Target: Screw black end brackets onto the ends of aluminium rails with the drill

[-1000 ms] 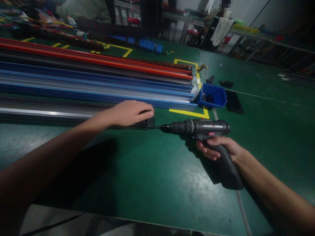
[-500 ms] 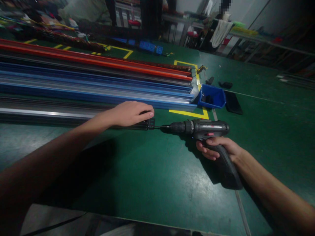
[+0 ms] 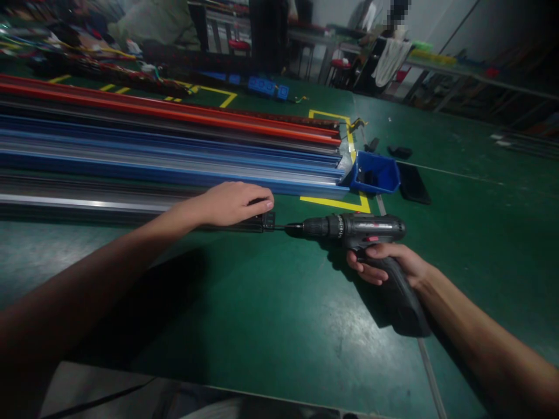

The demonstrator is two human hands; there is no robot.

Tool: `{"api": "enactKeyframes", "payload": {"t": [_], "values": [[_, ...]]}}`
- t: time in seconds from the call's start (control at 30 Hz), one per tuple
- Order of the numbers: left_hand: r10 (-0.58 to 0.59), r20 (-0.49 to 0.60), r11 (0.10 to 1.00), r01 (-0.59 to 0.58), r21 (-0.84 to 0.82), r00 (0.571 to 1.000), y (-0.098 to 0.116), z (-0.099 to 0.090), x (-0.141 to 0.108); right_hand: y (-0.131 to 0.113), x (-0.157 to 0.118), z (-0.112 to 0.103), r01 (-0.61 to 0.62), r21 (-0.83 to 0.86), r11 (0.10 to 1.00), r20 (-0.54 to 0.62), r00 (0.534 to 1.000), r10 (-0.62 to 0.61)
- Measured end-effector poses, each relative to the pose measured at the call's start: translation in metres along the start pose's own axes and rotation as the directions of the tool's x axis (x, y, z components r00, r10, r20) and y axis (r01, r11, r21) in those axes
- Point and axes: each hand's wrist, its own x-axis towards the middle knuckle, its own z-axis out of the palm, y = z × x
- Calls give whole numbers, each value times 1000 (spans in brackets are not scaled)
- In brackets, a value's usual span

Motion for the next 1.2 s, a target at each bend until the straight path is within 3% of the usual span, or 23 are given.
{"api": "enactKeyframes", "payload": {"t": [1.2], "values": [[-26, 22, 1000, 25, 7, 999, 0, 0, 0, 1, 1, 0, 0, 30, 1000, 29, 1000, -1]]}}
